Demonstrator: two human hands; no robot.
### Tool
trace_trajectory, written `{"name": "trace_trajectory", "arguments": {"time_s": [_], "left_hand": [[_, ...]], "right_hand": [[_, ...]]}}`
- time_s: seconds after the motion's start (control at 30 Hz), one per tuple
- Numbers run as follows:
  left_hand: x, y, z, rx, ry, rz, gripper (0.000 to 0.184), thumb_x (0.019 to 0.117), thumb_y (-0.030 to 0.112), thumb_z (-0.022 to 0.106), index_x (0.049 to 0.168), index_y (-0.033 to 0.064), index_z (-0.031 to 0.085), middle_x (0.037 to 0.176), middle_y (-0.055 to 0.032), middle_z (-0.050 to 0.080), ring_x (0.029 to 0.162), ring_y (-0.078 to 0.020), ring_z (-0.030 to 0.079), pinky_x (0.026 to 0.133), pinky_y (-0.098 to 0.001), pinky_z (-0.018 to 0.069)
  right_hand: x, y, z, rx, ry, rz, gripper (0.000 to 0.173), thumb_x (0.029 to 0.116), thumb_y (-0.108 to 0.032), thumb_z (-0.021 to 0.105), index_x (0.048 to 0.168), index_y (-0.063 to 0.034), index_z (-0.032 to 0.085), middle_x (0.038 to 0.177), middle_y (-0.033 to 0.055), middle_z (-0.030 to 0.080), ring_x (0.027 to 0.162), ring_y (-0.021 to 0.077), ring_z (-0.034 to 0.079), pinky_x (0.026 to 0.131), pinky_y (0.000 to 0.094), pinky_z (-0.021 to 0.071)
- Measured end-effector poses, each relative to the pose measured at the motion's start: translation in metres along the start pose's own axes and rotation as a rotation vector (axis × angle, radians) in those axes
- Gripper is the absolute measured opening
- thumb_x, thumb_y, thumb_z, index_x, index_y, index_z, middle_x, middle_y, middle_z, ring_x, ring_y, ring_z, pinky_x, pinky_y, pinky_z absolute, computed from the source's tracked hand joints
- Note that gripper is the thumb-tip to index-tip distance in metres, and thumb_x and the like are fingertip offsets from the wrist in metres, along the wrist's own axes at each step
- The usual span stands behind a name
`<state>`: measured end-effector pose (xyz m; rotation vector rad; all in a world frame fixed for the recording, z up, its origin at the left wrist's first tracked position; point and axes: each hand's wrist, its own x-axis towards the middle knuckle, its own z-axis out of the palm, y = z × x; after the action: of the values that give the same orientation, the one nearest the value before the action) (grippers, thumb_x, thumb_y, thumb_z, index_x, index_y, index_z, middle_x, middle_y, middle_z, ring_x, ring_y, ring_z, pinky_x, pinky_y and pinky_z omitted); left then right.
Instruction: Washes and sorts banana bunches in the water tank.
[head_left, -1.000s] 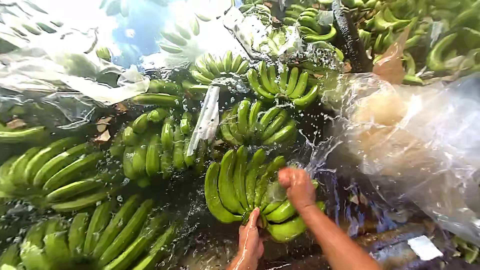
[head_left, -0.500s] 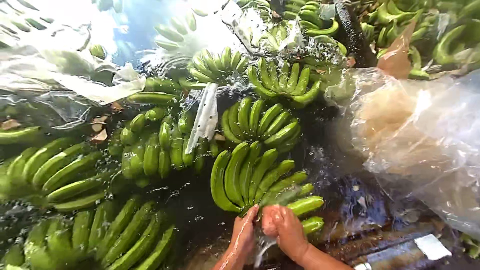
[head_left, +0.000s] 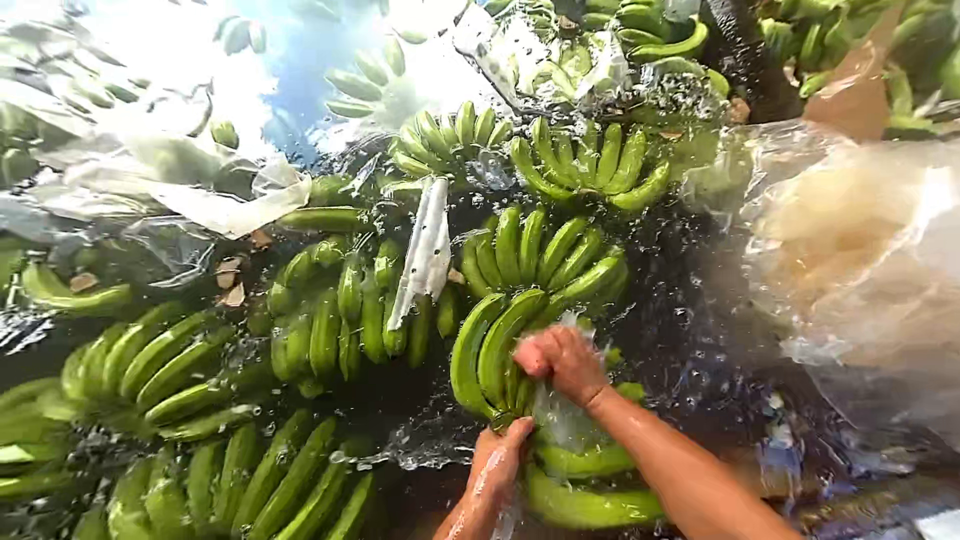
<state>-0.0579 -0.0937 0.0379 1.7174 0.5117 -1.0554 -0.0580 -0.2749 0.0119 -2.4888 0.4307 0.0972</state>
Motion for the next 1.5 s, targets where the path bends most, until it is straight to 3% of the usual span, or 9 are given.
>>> {"name": "trace_trajectory", "arguments": {"time_s": [0.13, 0.3, 0.5, 0.73, 0.87, 0.97, 1.17, 1.3, 1.5], "left_hand": [[-0.001, 0.008, -0.003, -0.024, -0.044, -0.006, 0.024, 0.0965, 0.025, 0.07, 0.096, 0.001, 0.069, 0.077, -0.0072, 0.068, 0.072, -0.0168, 0.067, 0.07, -0.0369, 0.0575], [-0.011, 0.007, 0.001, -0.05, -0.013, -0.006, 0.035, 0.1004, 0.019, 0.063, 0.126, -0.0048, 0.059, 0.101, -0.0136, 0.067, 0.088, -0.0183, 0.065, 0.081, -0.0387, 0.0552], [-0.009, -0.014, 0.008, -0.102, 0.033, 0.073, 0.033, 0.1004, 0.031, 0.065, 0.104, -0.0013, 0.068, 0.087, -0.0102, 0.07, 0.082, -0.0171, 0.068, 0.079, -0.0388, 0.0573], [-0.025, -0.005, -0.054, 1.158, -0.266, 0.277, 0.055, 0.0927, 0.048, 0.07, 0.118, 0.0001, 0.072, 0.116, -0.0248, 0.071, 0.114, -0.0436, 0.066, 0.1, -0.0625, 0.0488], [-0.009, -0.033, -0.035, 1.213, 0.008, 1.048, 0.054, 0.0723, 0.025, 0.088, 0.119, 0.0014, 0.073, 0.124, -0.0275, 0.068, 0.126, -0.0518, 0.058, 0.106, -0.0694, 0.0416], [0.008, -0.006, -0.005, 1.491, -0.351, 0.637, 0.061, 0.0946, 0.014, 0.067, 0.152, 0.003, 0.048, 0.161, -0.0262, 0.036, 0.152, -0.0474, 0.027, 0.121, -0.0666, 0.0175], [0.015, -0.026, 0.028, 1.163, -0.308, 0.591, 0.054, 0.1015, 0.026, 0.056, 0.145, -0.0054, 0.052, 0.15, -0.0269, 0.051, 0.143, -0.0415, 0.045, 0.119, -0.054, 0.0332], [0.001, -0.026, 0.034, 1.3, -0.393, 0.671, 0.044, 0.097, 0.02, 0.064, 0.136, -0.0002, 0.061, 0.138, -0.0258, 0.061, 0.138, -0.0459, 0.048, 0.122, -0.0627, 0.0223], [-0.015, 0.052, -0.003, 0.74, -0.61, 0.358, 0.032, 0.0932, 0.017, 0.071, 0.123, 0.0056, 0.07, 0.112, -0.0104, 0.074, 0.104, -0.0204, 0.07, 0.096, -0.045, 0.0556]], "right_hand": [[0.048, -0.001, -0.015, 0.084, 0.16, 0.269, 0.049, 0.0873, -0.02, 0.078, 0.125, 0.0082, 0.064, 0.136, 0.0337, 0.056, 0.13, 0.0484, 0.054, 0.108, 0.0585, 0.0458], [0.014, -0.051, 0.003, 0.2, -0.203, -0.275, 0.042, 0.0772, 0.0, 0.075, 0.119, 0.0024, 0.072, 0.126, 0.0301, 0.064, 0.123, 0.0462, 0.06, 0.101, 0.0582, 0.0514], [0.098, -0.083, -0.017, 0.023, -0.056, -0.144, 0.029, 0.089, -0.007, 0.073, 0.118, -0.0035, 0.073, 0.129, 0.024, 0.064, 0.125, 0.0457, 0.057, 0.097, 0.0634, 0.0499], [0.0, -0.081, -0.024, -0.137, -0.967, -0.436, 0.034, 0.1019, -0.03, 0.063, 0.114, 0.0007, 0.072, 0.13, 0.0256, 0.062, 0.126, 0.0484, 0.054, 0.094, 0.0669, 0.0478], [-0.014, 0.024, -0.07, -0.22, -0.42, -0.031, 0.032, 0.0922, -0.014, 0.069, 0.122, -0.0022, 0.07, 0.134, 0.0274, 0.061, 0.129, 0.0499, 0.054, 0.098, 0.0672, 0.0484], [-0.031, 0.054, -0.054, -0.243, -0.188, 0.226, 0.045, 0.0916, -0.007, 0.066, 0.137, -0.0039, 0.063, 0.144, 0.0295, 0.054, 0.136, 0.0504, 0.049, 0.104, 0.0643, 0.046], [-0.091, 0.018, -0.032, -0.086, -0.422, 0.249, 0.042, 0.096, -0.005, 0.061, 0.138, -0.0017, 0.062, 0.142, 0.0284, 0.056, 0.132, 0.0477, 0.053, 0.103, 0.0625, 0.0477], [-0.072, 0.091, -0.095, -0.034, 0.035, 0.523, 0.051, 0.0891, -0.018, 0.072, 0.131, 0.0079, 0.062, 0.136, 0.0328, 0.058, 0.128, 0.0478, 0.056, 0.109, 0.0633, 0.0433], [-0.102, 0.181, -0.1, 0.971, 0.399, 1.012, 0.05, 0.106, -0.014, 0.054, 0.151, -0.0019, 0.037, 0.125, 0.0184, 0.062, 0.103, 0.0208, 0.065, 0.088, 0.0392, 0.0559]]}}
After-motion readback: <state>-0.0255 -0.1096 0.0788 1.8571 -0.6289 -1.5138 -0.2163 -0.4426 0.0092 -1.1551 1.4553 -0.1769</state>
